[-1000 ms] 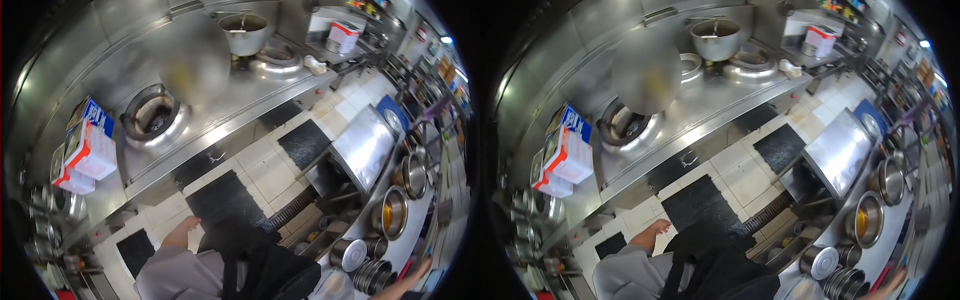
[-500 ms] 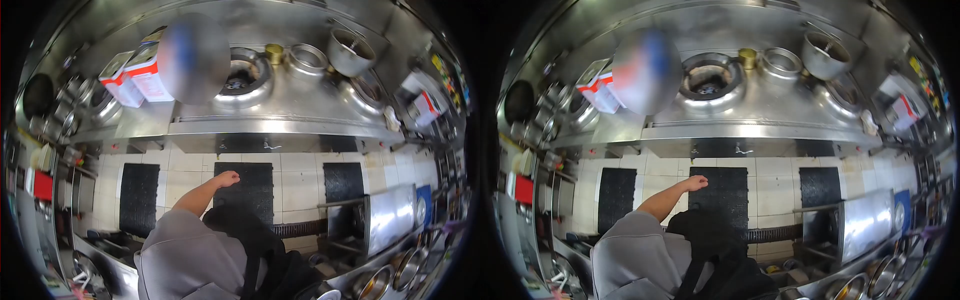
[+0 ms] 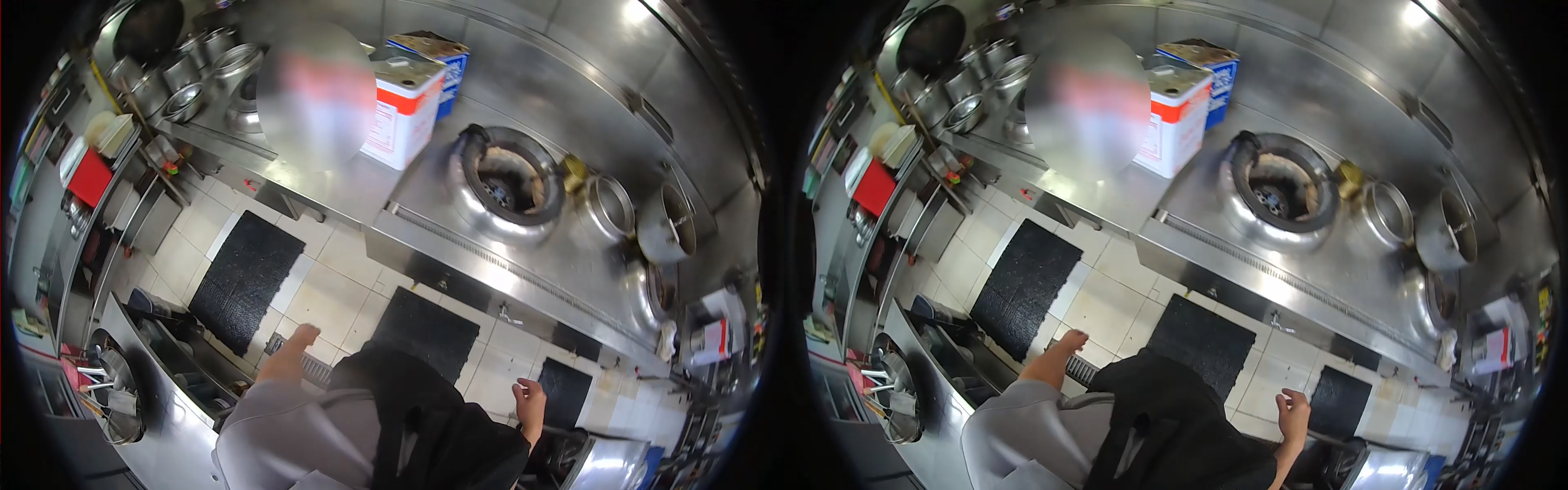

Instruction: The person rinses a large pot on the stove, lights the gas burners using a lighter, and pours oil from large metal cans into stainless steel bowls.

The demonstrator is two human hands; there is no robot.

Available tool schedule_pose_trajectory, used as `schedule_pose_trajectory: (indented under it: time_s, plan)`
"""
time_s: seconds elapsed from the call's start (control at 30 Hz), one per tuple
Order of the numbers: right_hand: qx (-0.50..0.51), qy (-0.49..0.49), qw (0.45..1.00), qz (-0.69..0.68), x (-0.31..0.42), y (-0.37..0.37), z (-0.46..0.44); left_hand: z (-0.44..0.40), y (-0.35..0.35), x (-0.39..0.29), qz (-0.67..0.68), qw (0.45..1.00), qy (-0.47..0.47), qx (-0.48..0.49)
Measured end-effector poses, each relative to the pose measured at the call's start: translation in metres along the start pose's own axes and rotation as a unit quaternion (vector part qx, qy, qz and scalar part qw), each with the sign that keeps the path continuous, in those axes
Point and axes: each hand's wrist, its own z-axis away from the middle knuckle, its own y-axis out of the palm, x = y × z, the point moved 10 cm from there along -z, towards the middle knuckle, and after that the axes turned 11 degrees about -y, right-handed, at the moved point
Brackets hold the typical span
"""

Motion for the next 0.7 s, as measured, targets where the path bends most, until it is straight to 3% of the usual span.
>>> schedule_pose_trajectory:
  time_s: [0.13, 0.23, 0.3, 0.37, 0.43, 0.6, 0.7]
  plan:
    - [0.040, -0.076, 0.996, 0.010, 0.058, 0.050, -0.100, 0.025, -0.057, 0.034, 0.045, 0.997, -0.056, -0.033]
    - [0.063, -0.173, 0.983, -0.009, 0.113, 0.083, -0.183, 0.026, -0.073, 0.031, 0.211, 0.975, -0.057, -0.035]
    - [0.098, -0.219, 0.971, -0.008, 0.162, 0.100, -0.239, -0.005, -0.076, 0.030, 0.162, 0.973, 0.136, -0.088]
    - [0.093, -0.297, 0.950, -0.020, 0.211, 0.110, -0.293, 0.018, -0.071, 0.012, 0.350, 0.936, 0.025, -0.028]
    - [0.124, -0.300, 0.945, -0.050, 0.263, 0.123, -0.356, 0.009, -0.071, 0.005, 0.278, 0.954, 0.092, -0.067]
    - [0.043, -0.464, 0.874, -0.137, 0.417, 0.114, -0.494, 0.060, -0.032, 0.051, 0.492, 0.861, -0.121, -0.040]
    - [-0.054, -0.552, 0.823, -0.119, 0.497, 0.101, -0.566, 0.122, -0.021, 0.049, 0.369, 0.907, -0.174, -0.102]
